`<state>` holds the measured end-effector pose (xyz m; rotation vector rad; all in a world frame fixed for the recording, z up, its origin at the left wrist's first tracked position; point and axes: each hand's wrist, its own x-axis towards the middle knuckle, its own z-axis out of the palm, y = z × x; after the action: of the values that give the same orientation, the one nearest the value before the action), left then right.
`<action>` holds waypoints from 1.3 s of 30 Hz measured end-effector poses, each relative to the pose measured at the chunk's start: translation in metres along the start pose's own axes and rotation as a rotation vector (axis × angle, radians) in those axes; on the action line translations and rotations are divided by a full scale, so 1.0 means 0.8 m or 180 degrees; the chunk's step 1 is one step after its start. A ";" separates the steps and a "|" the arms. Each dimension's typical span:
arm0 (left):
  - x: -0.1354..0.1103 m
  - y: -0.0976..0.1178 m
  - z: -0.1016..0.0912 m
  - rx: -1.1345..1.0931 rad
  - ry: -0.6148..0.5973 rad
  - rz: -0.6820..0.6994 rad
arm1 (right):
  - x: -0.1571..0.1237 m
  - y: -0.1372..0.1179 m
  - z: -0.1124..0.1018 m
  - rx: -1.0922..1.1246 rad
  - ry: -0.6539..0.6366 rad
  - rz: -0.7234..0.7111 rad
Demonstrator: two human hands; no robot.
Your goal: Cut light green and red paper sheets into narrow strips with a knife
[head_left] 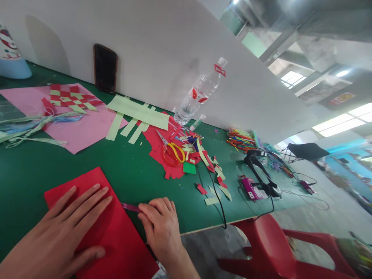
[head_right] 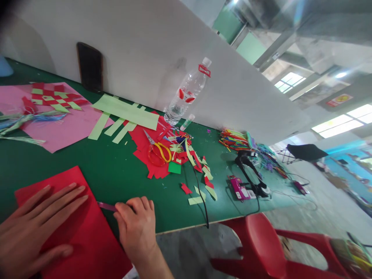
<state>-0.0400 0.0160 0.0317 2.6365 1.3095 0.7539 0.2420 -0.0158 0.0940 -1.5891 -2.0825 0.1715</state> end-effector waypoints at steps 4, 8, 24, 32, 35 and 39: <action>-0.006 -0.007 -0.003 0.0249 -0.0261 -0.0003 | 0.000 -0.001 0.000 0.0010 -0.0032 0.0022; -0.006 -0.012 -0.003 0.0437 -0.0305 -0.0091 | 0.000 -0.002 -0.002 0.0013 -0.0038 0.0013; 0.009 -0.009 -0.008 0.0285 -0.0010 -0.0178 | 0.004 0.000 -0.005 0.0017 -0.0111 -0.0065; 0.006 -0.008 -0.008 0.0267 -0.0038 -0.0161 | 0.005 0.001 -0.003 0.0038 -0.0067 -0.0099; 0.004 -0.008 -0.006 0.0256 -0.0058 -0.0205 | 0.004 0.003 -0.002 0.0004 -0.0037 -0.0111; 0.005 -0.012 -0.002 0.0263 -0.0014 -0.0153 | 0.005 0.003 -0.001 -0.0100 -0.0105 -0.0103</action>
<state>-0.0460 0.0248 0.0319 2.6568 1.4274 0.7021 0.2435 -0.0119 0.0952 -1.5799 -2.1447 0.1554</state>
